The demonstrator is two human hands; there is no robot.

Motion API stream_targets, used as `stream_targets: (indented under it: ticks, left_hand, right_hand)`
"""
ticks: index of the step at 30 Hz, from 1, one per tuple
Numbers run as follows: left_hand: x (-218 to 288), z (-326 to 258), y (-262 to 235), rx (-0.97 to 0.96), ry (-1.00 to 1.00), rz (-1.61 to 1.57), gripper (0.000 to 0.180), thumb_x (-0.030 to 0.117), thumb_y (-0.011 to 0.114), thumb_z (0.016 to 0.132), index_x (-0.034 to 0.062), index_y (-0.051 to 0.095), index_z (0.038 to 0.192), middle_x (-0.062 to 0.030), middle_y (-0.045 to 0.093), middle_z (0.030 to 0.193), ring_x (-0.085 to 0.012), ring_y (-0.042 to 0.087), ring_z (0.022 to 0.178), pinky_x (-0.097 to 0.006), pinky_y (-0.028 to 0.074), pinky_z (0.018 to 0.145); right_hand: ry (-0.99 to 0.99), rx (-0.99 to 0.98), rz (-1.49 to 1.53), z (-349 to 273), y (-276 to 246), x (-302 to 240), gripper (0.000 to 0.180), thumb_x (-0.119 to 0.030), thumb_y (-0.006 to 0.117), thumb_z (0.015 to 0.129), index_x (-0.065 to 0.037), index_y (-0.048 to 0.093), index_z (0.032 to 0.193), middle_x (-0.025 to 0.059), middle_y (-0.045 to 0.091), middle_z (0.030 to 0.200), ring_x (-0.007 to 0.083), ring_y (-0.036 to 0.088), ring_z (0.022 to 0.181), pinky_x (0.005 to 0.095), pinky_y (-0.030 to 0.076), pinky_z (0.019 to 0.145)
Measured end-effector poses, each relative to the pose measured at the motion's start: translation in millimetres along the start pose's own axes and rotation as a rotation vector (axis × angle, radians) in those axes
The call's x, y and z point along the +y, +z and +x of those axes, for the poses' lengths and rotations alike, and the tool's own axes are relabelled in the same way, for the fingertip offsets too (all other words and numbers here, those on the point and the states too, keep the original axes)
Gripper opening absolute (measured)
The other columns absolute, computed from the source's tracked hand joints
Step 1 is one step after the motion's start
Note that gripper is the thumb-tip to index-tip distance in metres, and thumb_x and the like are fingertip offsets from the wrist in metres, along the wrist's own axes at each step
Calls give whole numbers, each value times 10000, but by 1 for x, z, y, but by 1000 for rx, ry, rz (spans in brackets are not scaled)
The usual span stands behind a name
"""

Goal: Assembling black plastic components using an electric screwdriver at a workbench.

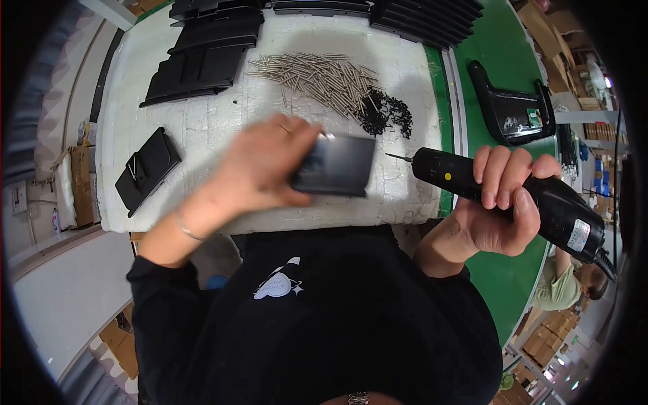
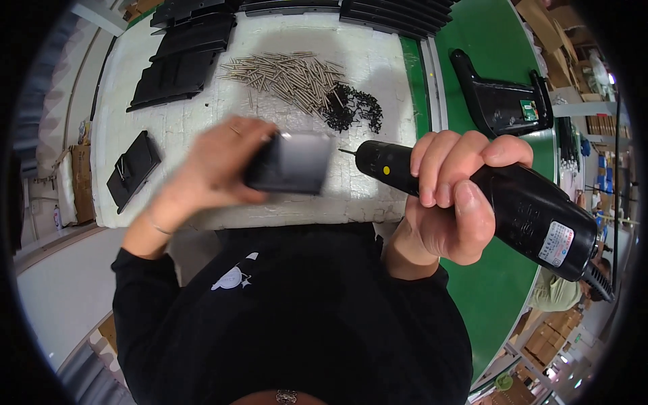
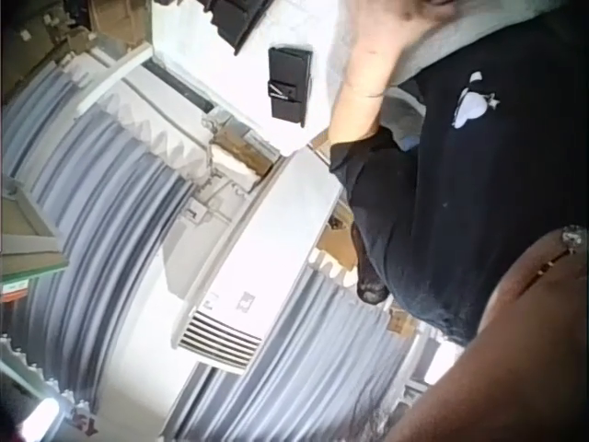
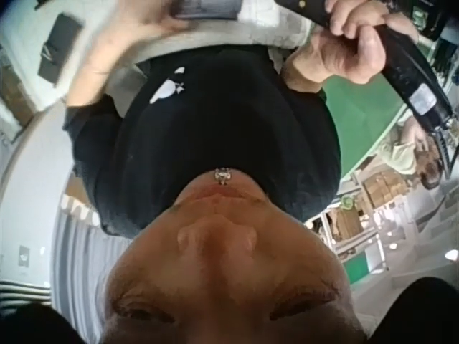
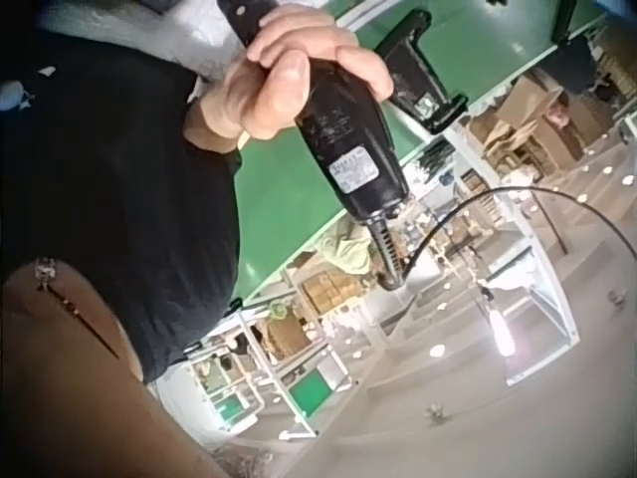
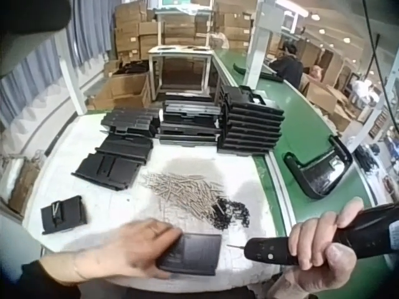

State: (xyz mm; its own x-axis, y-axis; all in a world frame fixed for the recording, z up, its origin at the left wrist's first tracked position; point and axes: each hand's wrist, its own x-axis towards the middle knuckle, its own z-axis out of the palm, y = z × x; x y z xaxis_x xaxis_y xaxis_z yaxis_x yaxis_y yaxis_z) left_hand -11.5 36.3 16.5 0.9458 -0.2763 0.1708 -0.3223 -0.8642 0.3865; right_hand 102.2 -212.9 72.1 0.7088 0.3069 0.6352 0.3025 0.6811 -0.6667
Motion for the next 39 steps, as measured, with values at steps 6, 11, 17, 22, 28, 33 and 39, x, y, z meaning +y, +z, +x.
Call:
stream_targets:
  ticks: [6, 11, 17, 22, 28, 33, 39]
  left_hand:
    - [6, 9, 28, 60, 27, -121, 616, 321, 777, 694, 40, 537, 1188, -107, 579, 1049, -292, 550, 978, -378, 480, 817]
    - [-64, 15, 15, 221, 24, 233, 270, 63, 677, 721, 77, 651, 989, -49, 612, 944, -253, 583, 903, -350, 509, 739]
    - [-80, 18, 21, 220, 29, 263, 99, 8, 576, 745, 47, 595, 833, -57, 547, 853, -233, 557, 881, -346, 504, 684]
    - [-34, 13, 22, 283, -73, -412, 92, 54, 651, 816, 38, 612, 897, -58, 608, 829, -205, 615, 739, -278, 510, 640]
    - [19, 1, 33, 238, -295, -987, 88, 7, 673, 785, 9, 648, 870, -22, 644, 782, -57, 597, 702, -182, 491, 634]
    - [22, -3, 42, 243, -407, -1277, 84, -10, 647, 805, 2, 628, 886, -5, 627, 845, -33, 566, 725, -152, 459, 629]
    - [20, -2, 43, 240, -513, -1522, 71, -2, 637, 826, 10, 617, 894, 6, 614, 828, -36, 564, 740, -164, 451, 626]
  right_hand:
    - [46, -70, -31, 1, 5, -3, 282, -110, 514, 773, -54, 479, 1047, -20, 433, 612, 76, 395, 495, 268, 345, 584]
    - [50, -73, -16, -1, 11, 3, 286, -118, 514, 773, -51, 477, 1048, -16, 437, 612, 78, 394, 494, 269, 345, 582]
    - [53, -52, 27, -5, 12, 6, 362, -74, 523, 771, -55, 422, 1117, 26, 453, 603, 125, 423, 460, 301, 390, 540]
    - [88, -160, 21, -3, 15, 6, 307, -107, 492, 785, -54, 453, 1085, -18, 441, 636, 86, 424, 534, 282, 358, 597]
    - [128, -196, 35, -3, 25, 15, 323, -98, 484, 775, -61, 435, 1093, -27, 428, 644, 84, 421, 538, 283, 355, 589]
    - [119, -218, 39, -4, 27, 19, 330, -103, 481, 776, -60, 423, 1099, -30, 424, 642, 84, 411, 529, 280, 349, 576]
    - [123, -139, 109, -7, 27, 20, 386, -36, 533, 775, -64, 404, 1137, 30, 482, 631, 124, 449, 488, 293, 388, 545]
